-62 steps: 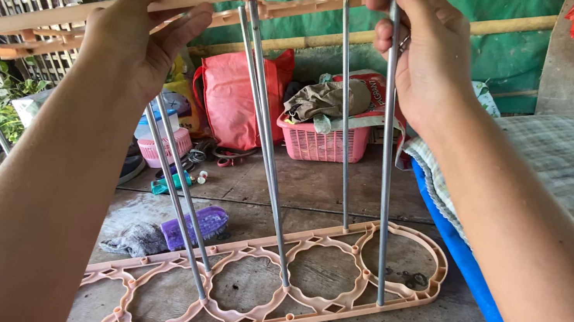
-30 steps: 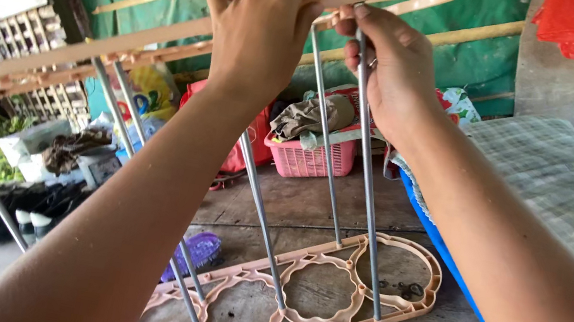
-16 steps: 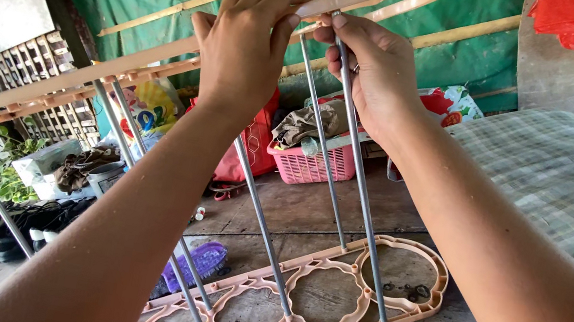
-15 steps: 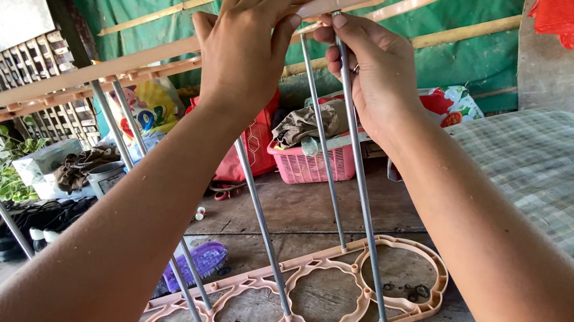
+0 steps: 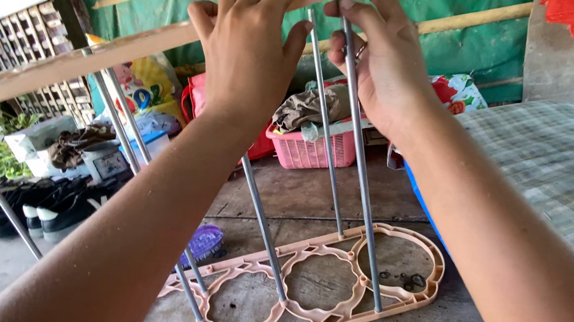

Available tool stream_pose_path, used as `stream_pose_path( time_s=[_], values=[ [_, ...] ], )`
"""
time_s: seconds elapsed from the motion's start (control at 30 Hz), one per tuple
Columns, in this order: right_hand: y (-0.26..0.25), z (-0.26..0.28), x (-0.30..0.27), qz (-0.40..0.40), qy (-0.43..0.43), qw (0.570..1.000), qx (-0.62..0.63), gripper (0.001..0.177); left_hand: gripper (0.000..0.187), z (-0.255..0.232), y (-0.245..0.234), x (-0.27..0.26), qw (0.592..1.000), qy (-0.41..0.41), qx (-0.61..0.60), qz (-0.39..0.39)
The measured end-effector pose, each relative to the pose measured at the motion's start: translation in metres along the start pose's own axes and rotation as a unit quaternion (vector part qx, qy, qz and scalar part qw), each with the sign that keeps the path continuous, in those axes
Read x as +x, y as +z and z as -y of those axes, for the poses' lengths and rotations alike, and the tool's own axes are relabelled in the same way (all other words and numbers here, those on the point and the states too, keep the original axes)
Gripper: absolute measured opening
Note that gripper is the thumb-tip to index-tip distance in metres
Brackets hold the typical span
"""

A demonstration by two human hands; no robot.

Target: The person assembles a dish rack by inserting metal rods into a plastic base and attaching a top plastic frame. They then use a purple brush to clean the assembled rack.

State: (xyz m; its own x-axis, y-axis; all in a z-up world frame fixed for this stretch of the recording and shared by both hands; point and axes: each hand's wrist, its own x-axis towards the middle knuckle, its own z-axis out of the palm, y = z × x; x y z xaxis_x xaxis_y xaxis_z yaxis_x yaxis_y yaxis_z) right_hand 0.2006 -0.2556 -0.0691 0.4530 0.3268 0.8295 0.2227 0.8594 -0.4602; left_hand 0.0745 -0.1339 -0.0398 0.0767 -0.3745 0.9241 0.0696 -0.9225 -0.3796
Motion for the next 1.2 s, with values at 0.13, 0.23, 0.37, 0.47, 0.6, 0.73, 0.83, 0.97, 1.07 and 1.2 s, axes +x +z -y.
stream_pose_path(
  time_s=[0.13, 0.23, 0.37, 0.47, 0.6, 0.73, 0.83, 0.97, 1.07, 1.2],
  values=[
    [-0.001, 0.001, 0.004, 0.026, 0.025, 0.999, 0.029, 0.021, 0.031, 0.008, 0.004, 0.005, 1.000, 0.000, -0.014, 0.009],
    [-0.002, 0.000, 0.007, 0.017, 0.039, 0.999, 0.032, 0.024, 0.029, 0.012, 0.008, 0.006, 1.000, -0.003, -0.021, 0.015],
    [-0.007, 0.003, 0.008, 0.023, 0.051, 0.998, 0.013, 0.023, 0.031, 0.012, 0.013, 0.006, 1.000, 0.005, -0.008, 0.012],
    [-0.007, 0.005, 0.006, 0.036, 0.049, 0.998, -0.011, 0.033, 0.032, 0.011, 0.012, 0.007, 1.000, 0.002, -0.024, 0.012],
    [-0.008, 0.008, 0.004, 0.019, 0.057, 0.998, -0.037, 0.037, 0.031, 0.008, 0.012, 0.006, 0.999, -0.017, -0.031, 0.024],
    [-0.007, 0.009, 0.002, 0.039, 0.068, 0.997, -0.004, 0.045, 0.030, 0.007, 0.013, 0.006, 0.999, -0.018, -0.031, 0.016],
    [-0.006, 0.009, 0.003, 0.061, 0.066, 0.996, -0.018, 0.045, 0.027, 0.007, 0.014, 0.009, 0.999, -0.013, -0.036, 0.013],
    [-0.007, 0.003, 0.000, 0.052, 0.055, 0.996, -0.049, 0.045, 0.027, 0.007, 0.017, 0.009, 1.000, 0.006, -0.024, -0.007],
    [-0.011, 0.000, 0.000, 0.040, 0.055, 0.997, -0.042, 0.044, 0.026, 0.006, 0.021, 0.009, 0.999, -0.023, -0.018, 0.020],
    [-0.012, -0.005, 0.002, 0.030, 0.067, 0.997, -0.023, 0.046, 0.026, 0.005, 0.023, 0.008, 0.999, -0.035, -0.020, 0.032]
  ],
)
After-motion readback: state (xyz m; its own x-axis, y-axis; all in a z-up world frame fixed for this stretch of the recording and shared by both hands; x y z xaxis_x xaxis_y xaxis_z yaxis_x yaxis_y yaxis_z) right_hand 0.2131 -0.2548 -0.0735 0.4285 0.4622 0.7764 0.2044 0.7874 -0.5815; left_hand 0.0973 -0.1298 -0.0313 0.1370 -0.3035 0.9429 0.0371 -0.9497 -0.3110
